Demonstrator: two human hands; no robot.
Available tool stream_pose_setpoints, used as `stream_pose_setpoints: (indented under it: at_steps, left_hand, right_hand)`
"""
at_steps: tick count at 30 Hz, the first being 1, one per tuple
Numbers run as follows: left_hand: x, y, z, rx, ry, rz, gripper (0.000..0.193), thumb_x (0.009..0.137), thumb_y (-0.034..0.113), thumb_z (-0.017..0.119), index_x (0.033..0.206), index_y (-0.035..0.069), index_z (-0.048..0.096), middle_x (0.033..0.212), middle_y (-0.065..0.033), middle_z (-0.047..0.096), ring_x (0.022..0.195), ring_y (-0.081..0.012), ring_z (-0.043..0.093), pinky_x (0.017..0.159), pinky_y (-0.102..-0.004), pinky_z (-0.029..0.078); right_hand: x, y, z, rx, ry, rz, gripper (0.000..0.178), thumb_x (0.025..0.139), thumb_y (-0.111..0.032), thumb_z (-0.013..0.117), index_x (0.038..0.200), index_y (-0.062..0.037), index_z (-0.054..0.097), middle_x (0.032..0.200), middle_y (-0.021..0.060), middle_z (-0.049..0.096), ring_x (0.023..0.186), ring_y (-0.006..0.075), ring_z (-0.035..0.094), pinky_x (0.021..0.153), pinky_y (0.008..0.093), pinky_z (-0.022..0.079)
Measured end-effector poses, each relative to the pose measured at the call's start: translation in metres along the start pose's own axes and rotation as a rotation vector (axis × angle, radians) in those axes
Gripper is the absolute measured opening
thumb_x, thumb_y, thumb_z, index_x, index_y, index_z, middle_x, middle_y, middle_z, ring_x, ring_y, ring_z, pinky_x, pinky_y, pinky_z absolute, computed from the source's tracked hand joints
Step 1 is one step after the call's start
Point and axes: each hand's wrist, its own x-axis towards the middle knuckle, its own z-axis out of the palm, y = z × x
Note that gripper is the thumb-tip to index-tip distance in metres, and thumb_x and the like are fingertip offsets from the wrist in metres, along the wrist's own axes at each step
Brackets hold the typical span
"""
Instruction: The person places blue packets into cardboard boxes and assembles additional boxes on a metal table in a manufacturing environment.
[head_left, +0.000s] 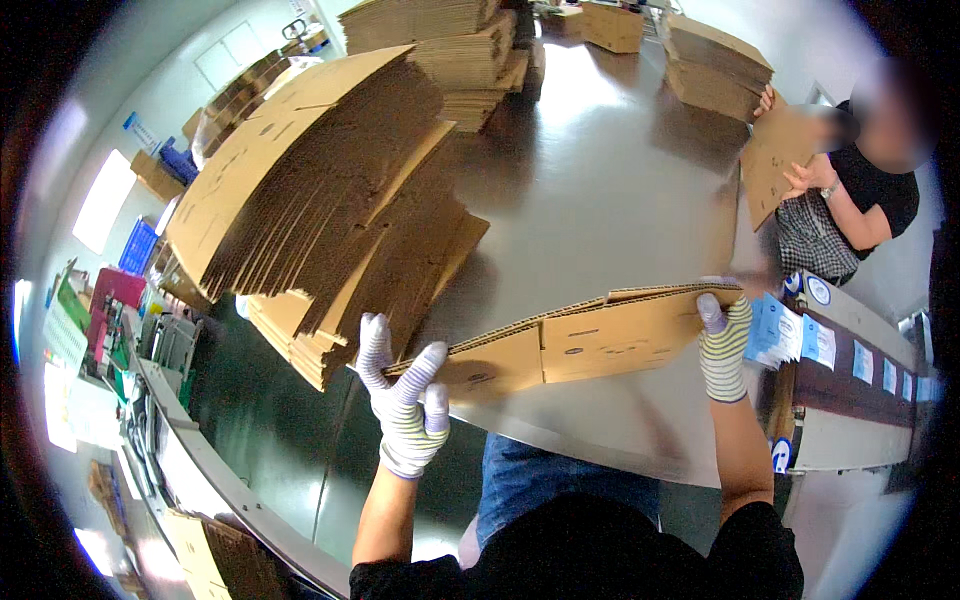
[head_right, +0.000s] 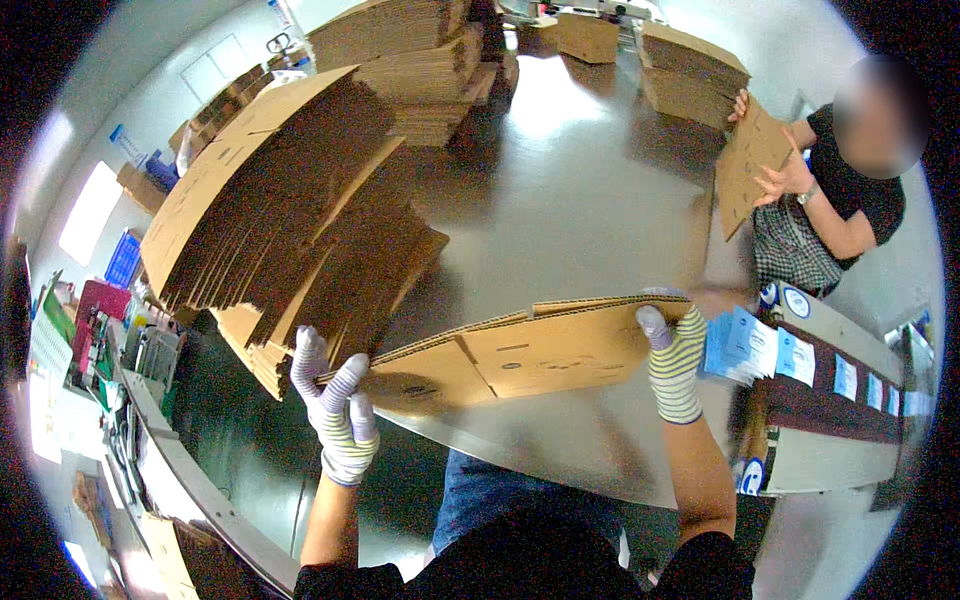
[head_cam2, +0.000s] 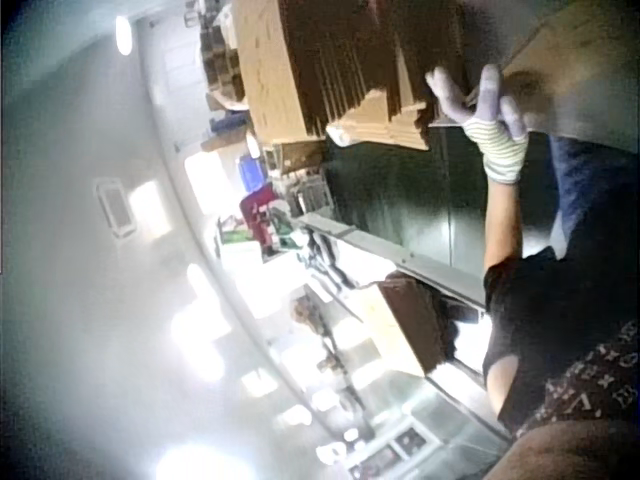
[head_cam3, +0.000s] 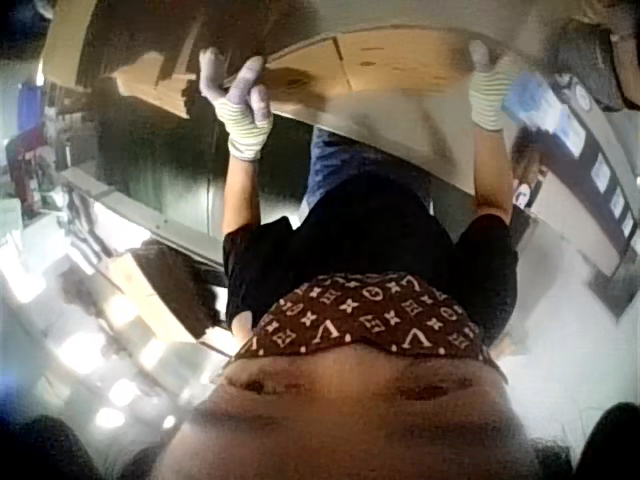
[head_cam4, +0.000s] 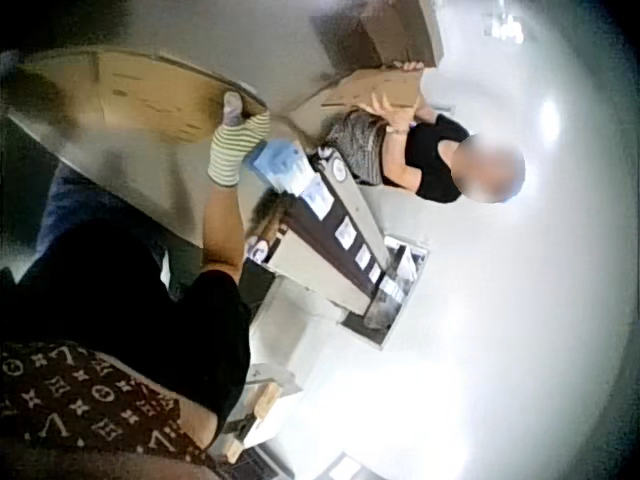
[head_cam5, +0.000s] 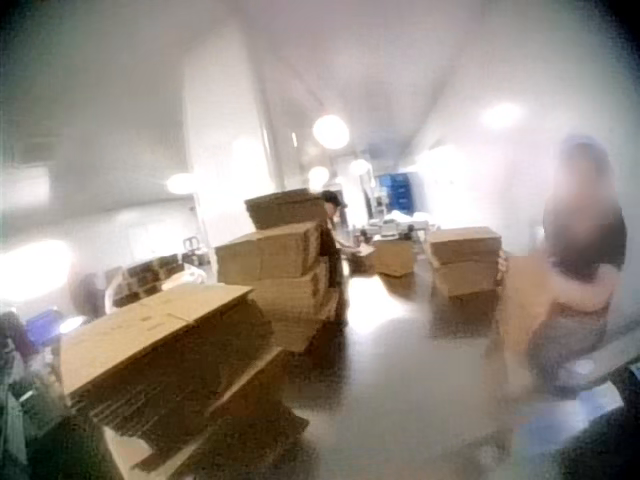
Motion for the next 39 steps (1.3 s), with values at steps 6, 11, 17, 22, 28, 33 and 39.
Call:
stream_pose_setpoints:
  at_steps: [6,11,17,22,28,33,39]
  left_hand:
    - [0.004,-0.011,-0.011,-0.131,-0.005,0.030,0.035,0.092,0.042,0.051,0.103,0.013,0.068,0.138,-0.0185,0.038,0.132,-0.0405,0.030,0.109,-0.0486,0.024]
    - [0.008,0.005,-0.012,-0.142,-0.135,0.062,0.033,0.092,0.043,0.050,0.088,0.015,0.068,0.124,-0.0162,0.046,0.125,-0.0401,0.037,0.107,-0.0493,0.026]
    - [0.026,0.012,-0.007,-0.347,-0.133,-0.295,0.016,0.075,0.017,0.050,0.077,0.004,0.058,0.114,-0.0169,0.050,0.115,-0.0335,0.044,0.102,-0.0410,0.032]
    - [0.059,0.034,0.018,0.131,-0.353,0.201,0.019,0.073,0.022,0.062,0.082,0.006,0.065,0.126,-0.0159,0.052,0.129,-0.0349,0.038,0.109,-0.0491,0.025]
    - [0.058,0.038,0.078,0.392,-0.565,0.545,0.028,0.073,0.023,0.068,0.058,0.001,0.058,0.089,-0.0200,0.060,0.124,-0.0426,0.043,0.107,-0.0565,0.027]
    - [0.108,0.023,0.061,-0.446,-0.535,0.330,0.024,0.085,0.018,0.057,0.101,0.001,0.060,0.097,-0.0183,0.061,0.104,-0.0399,0.055,0.099,-0.0467,0.039]
    - [0.057,0.019,0.055,0.106,-0.838,0.337,0.037,0.091,0.018,0.051,0.125,0.003,0.051,0.079,-0.0204,0.064,0.058,-0.0280,0.062,0.057,-0.0348,0.051]
  right_hand:
    - [0.001,-0.013,0.008,0.065,0.012,0.013,0.036,0.080,-0.036,0.072,0.093,-0.0034,0.064,0.082,0.0044,0.066,0.075,0.0142,0.060,0.071,0.0298,0.049]
    - [-0.011,-0.019,0.016,0.119,0.049,0.067,0.030,0.081,-0.027,0.073,0.095,-0.0026,0.065,0.084,0.0029,0.066,0.076,0.0129,0.059,0.072,0.0281,0.048]
    - [0.021,-0.012,0.004,0.766,-0.201,-0.001,0.048,0.086,-0.043,0.059,0.102,0.0017,0.063,0.098,0.0100,0.067,0.090,0.0185,0.062,0.081,0.0325,0.048]
    - [0.049,-0.075,0.019,0.062,-0.516,-0.141,0.049,0.083,-0.038,0.062,0.115,-0.0012,0.061,0.114,0.0124,0.064,0.106,0.0260,0.060,0.091,0.0363,0.046]
    - [0.047,-0.112,0.029,-0.362,-1.319,-0.597,0.030,0.081,-0.031,0.064,0.102,-0.0087,0.066,0.102,0.0101,0.066,0.083,0.0330,0.063,0.079,0.0404,0.050]
    - [0.044,-0.052,0.087,-0.768,-0.894,-0.644,0.032,0.086,-0.037,0.054,0.091,-0.0073,0.064,0.085,0.0118,0.062,0.084,0.0298,0.058,0.079,0.0426,0.049]
    - [0.035,-0.048,0.080,-0.470,-0.832,-0.502,0.024,0.084,-0.027,0.062,0.099,-0.0077,0.061,0.107,0.0113,0.058,0.102,0.0319,0.053,0.089,0.0400,0.044]
